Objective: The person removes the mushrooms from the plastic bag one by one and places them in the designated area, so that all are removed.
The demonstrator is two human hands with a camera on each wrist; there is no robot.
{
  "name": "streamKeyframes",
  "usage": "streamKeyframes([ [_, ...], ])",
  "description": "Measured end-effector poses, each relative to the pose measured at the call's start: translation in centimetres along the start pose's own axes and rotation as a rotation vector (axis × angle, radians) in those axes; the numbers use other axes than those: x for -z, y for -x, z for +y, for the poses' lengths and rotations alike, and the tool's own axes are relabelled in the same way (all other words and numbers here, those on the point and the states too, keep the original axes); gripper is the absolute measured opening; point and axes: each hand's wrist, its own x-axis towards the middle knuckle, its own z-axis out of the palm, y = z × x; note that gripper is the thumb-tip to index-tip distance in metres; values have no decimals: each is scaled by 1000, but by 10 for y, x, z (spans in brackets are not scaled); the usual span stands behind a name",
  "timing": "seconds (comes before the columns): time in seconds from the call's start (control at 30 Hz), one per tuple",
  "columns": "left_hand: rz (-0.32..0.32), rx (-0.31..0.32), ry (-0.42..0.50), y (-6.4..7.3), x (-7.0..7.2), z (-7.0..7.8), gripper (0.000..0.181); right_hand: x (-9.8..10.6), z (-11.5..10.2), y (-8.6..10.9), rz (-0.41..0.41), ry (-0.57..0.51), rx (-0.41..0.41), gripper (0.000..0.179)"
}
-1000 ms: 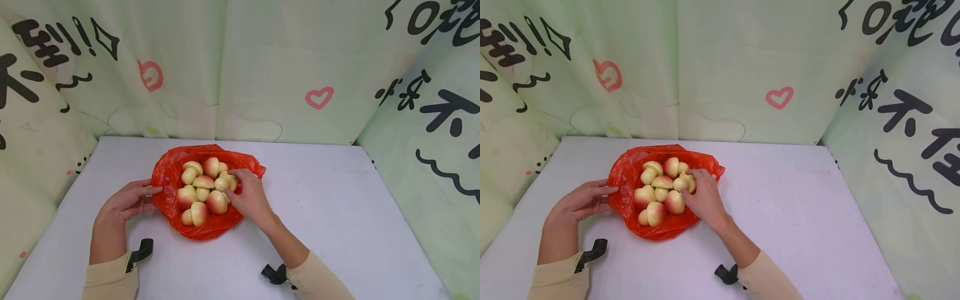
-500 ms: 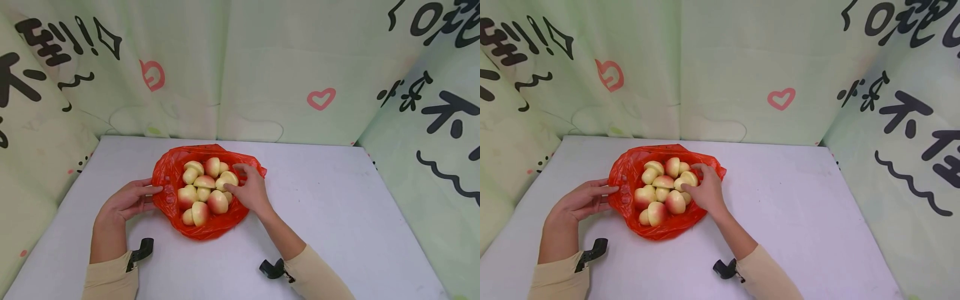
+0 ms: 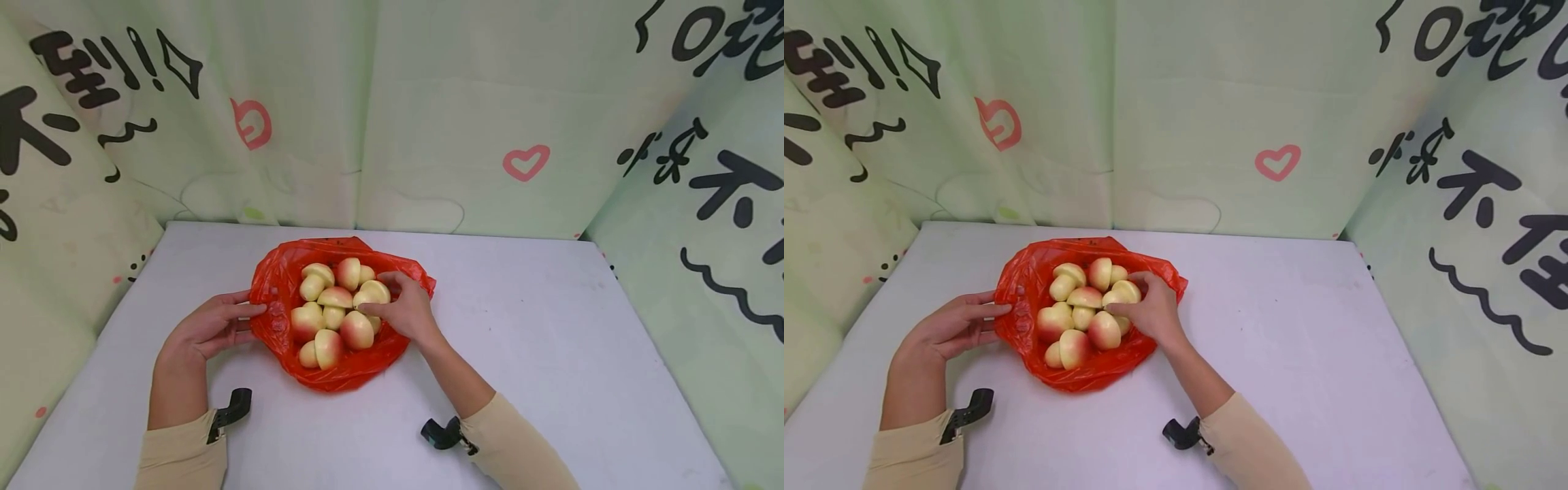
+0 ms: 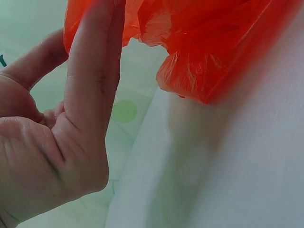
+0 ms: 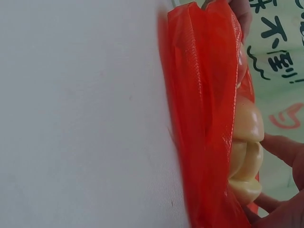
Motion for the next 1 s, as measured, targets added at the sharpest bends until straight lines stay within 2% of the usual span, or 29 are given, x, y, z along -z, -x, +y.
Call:
streamKeyframes([
  [0.23,3,-6,1,0,0,-1,29,-3,2,-2,-2,8,-14,64],
  [0.5,5,-5,4,0,-1,0,50,-5,0,-6,-5,0,-51,63],
  [1.0,-1,-7,22,-1,2,0,53,-5,-1,-5,3,-11,-42,62],
])
